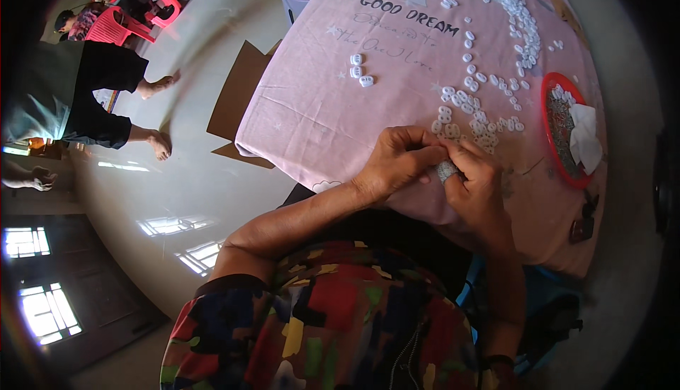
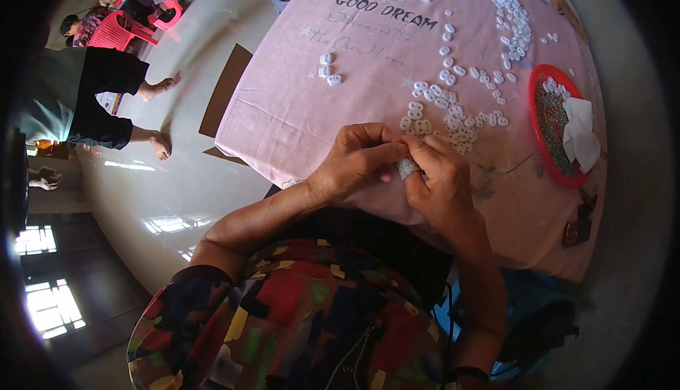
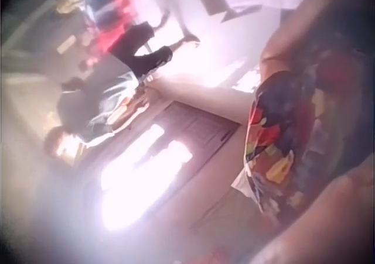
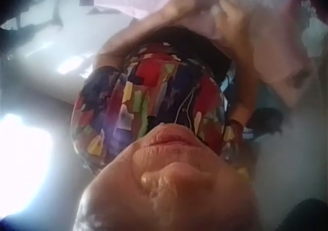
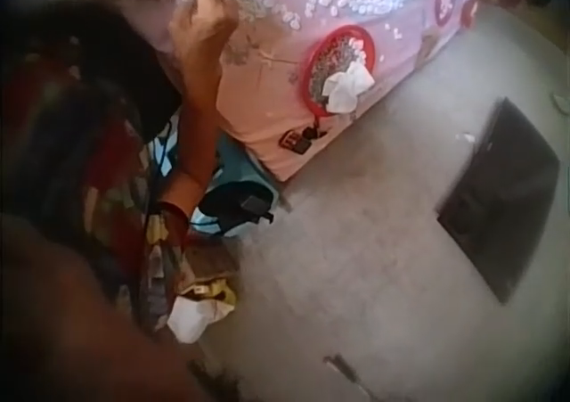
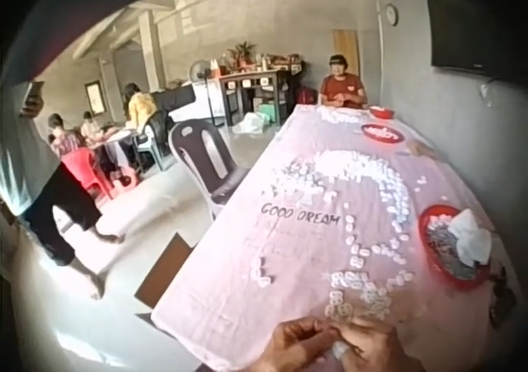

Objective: The person assembles plastic cord locks by picking up small plastic pieces and inserting metal springs into them by hand on the table.

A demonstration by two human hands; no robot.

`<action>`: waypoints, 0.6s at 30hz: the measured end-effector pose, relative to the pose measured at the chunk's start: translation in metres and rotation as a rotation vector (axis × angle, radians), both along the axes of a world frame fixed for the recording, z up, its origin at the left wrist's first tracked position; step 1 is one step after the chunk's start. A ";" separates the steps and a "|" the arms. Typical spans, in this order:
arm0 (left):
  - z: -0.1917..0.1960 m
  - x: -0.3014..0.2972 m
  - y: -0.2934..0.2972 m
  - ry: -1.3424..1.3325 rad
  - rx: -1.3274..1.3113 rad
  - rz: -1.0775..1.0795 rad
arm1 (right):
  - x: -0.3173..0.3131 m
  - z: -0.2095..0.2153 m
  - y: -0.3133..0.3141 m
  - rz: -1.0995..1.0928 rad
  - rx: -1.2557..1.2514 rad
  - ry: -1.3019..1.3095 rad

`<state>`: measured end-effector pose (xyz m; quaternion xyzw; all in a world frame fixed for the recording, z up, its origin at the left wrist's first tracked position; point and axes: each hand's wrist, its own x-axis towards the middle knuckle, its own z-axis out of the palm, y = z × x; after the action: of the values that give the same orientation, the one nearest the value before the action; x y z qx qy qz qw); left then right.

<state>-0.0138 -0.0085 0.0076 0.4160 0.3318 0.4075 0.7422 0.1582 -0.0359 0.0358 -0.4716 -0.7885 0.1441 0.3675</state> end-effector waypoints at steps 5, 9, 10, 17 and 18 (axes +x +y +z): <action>0.015 -0.020 0.004 0.136 0.043 -0.065 | -0.012 0.002 -0.004 -0.017 -0.044 0.055; 0.022 -0.043 0.012 0.236 0.076 0.098 | -0.010 0.006 -0.011 -0.028 -0.075 0.065; 0.025 -0.052 0.019 0.339 0.171 0.165 | -0.005 0.004 -0.011 -0.050 -0.037 0.037; 0.009 -0.091 0.054 0.536 0.231 0.215 | 0.021 0.003 -0.005 -0.119 0.020 -0.094; 0.017 -0.089 0.049 0.411 0.129 0.169 | 0.021 0.007 -0.005 -0.117 -0.002 -0.084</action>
<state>-0.1031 0.0409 0.0250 0.5077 0.4828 0.3952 0.5942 0.1796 -0.0409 0.0425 -0.5229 -0.7743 0.1030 0.3413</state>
